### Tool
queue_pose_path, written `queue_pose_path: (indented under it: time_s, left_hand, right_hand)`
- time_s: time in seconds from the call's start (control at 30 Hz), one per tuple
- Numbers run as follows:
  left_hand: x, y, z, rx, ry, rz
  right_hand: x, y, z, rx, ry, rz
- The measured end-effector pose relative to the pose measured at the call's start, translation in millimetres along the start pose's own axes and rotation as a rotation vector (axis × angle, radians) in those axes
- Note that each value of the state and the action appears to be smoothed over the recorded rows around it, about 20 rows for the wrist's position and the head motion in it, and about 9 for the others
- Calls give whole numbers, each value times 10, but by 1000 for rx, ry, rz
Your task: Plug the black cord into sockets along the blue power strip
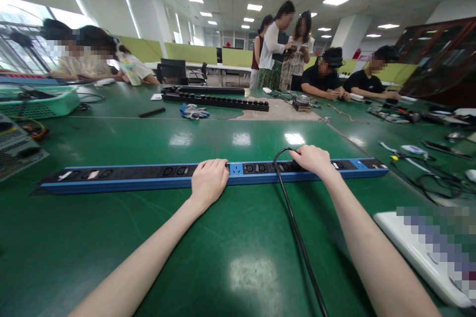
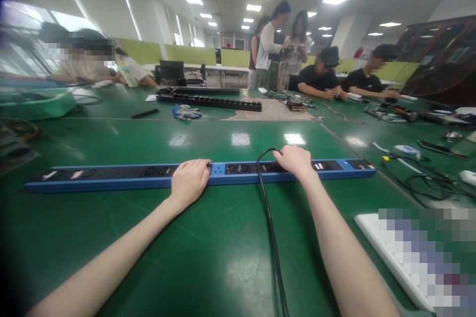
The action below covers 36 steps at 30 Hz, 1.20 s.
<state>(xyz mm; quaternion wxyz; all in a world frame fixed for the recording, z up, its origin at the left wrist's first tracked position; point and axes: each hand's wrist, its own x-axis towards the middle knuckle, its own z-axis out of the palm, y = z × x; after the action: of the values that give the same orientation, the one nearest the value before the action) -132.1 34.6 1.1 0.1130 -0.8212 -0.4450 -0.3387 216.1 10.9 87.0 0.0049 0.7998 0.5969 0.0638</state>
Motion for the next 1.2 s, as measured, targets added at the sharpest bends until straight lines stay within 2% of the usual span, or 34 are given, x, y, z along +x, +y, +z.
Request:
queue_pose_path:
  time_s: [0.1, 0.3, 0.43, 0.57, 0.63, 0.7, 0.8, 0.87, 0.97, 1.0, 1.1, 1.2]
  left_hand:
    - [3, 11, -3, 3, 2, -3]
    - [2, 4, -5, 3, -2, -2]
    - [6, -2, -7, 17, -11, -1]
    - [0, 10, -9, 15, -12, 6]
    - [-9, 7, -3, 7, -15, 4]
    - [-11, 1, 2, -6, -20, -6]
    - [25, 61, -41, -50, -10, -33]
    - [59, 232, -145, -119, -11, -37]
    - [23, 768, -411, -313, -139, 0]
    - [-36, 1007, -505, -408, -237, 14]
    - [-363, 1762, -682, -707, -679, 29]
    - [-748, 2368, -620, -771, -986, -10]
  right_hand:
    - [-19, 6, -46, -53, 41, -22]
    - [-61, -52, -72, -87, 37, -28]
    - [-120, -24, -324, -57, 88, 6]
    - [-250, 230, -767, 64, 246, 51]
    - [-312, 410, -911, 103, 314, 74]
    - [-347, 582, -960, 129, 344, 99]
    - [-340, 768, -910, 144, 316, 111]
    - [-307, 828, -849, 142, 273, 105]
    - [-249, 847, -771, 141, 209, 97]
    - [-233, 845, -751, 140, 190, 95]
    - [-204, 847, -715, 136, 155, 97]
    - [-204, 868, -709, 142, 145, 110]
